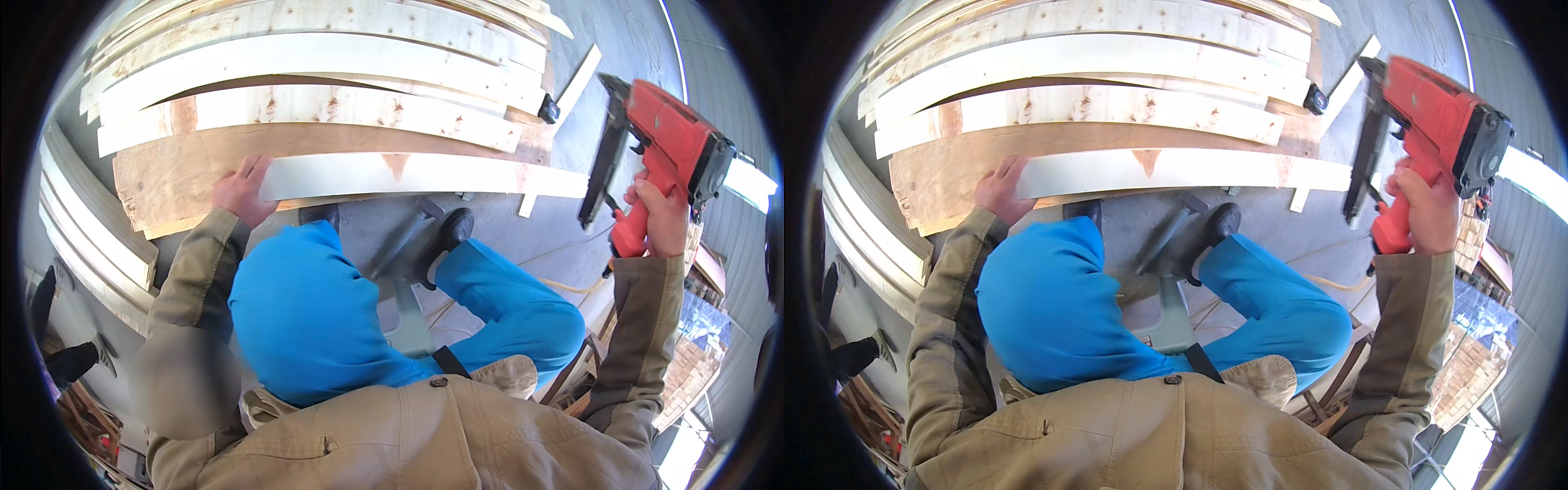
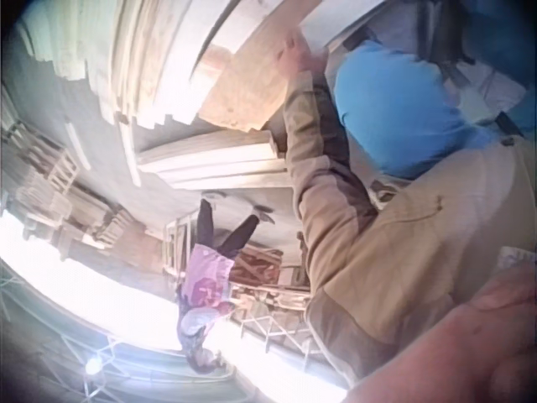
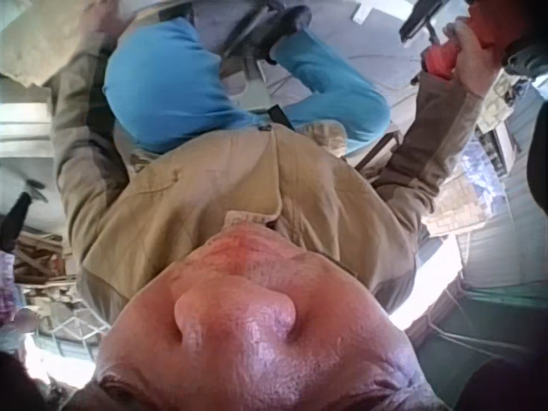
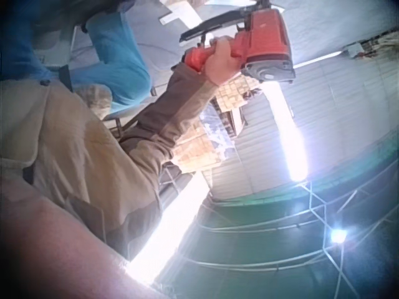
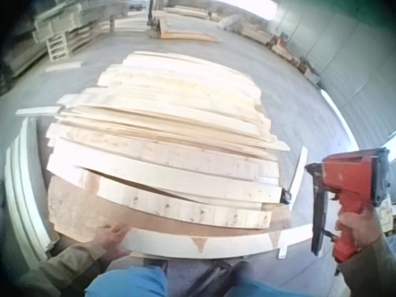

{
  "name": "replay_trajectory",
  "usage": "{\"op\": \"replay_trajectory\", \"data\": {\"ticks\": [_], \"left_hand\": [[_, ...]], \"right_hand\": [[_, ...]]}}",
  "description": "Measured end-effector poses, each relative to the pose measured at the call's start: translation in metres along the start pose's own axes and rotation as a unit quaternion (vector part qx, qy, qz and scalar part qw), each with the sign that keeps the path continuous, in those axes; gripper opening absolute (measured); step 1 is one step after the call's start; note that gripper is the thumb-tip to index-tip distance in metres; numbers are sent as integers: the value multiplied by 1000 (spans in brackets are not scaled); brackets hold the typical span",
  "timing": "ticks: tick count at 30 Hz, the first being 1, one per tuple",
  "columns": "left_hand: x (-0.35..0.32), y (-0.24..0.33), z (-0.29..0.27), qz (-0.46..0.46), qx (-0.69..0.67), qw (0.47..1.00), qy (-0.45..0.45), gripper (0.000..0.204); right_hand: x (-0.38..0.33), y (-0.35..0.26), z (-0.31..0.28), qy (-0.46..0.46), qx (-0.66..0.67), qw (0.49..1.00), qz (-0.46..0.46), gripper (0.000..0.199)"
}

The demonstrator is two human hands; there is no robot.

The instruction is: The person aligns and fastens thin wooden planks onto a curved wooden base using a red pneumatic nail gun. They repeatedly position each plank, drive nails along its length, and occasionally measure with a tape measure before continuing.

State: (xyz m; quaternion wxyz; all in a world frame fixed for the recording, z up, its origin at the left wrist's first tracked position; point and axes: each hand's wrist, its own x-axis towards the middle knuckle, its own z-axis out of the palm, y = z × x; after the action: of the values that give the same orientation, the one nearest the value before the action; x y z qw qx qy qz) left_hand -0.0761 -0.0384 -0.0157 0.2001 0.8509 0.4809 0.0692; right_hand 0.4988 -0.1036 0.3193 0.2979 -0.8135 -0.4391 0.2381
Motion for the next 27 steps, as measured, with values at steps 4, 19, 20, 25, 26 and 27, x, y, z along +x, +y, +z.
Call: {"op": "replay_trajectory", "data": {"ticks": [4,19,20,25,26,27], "left_hand": [[0,3,-4,-15,-25,999,-17,68],[1,-5,3,2,-143,989,23,71],[1,-6,4,10,-157,987,29,70],[0,-13,11,23,-194,980,38,55],[0,-15,13,23,-205,978,33,55],[0,-16,15,25,-220,975,30,56]], "right_hand": [[-31,-52,87,-137,-67,987,42,27],[-138,-76,301,-364,65,920,-131,42],[-139,-78,305,-360,60,921,-138,43],[-142,-78,320,-389,47,910,-138,39],[-143,-77,322,-401,28,904,-146,39],[-144,-76,323,-393,15,905,-163,39]]}}
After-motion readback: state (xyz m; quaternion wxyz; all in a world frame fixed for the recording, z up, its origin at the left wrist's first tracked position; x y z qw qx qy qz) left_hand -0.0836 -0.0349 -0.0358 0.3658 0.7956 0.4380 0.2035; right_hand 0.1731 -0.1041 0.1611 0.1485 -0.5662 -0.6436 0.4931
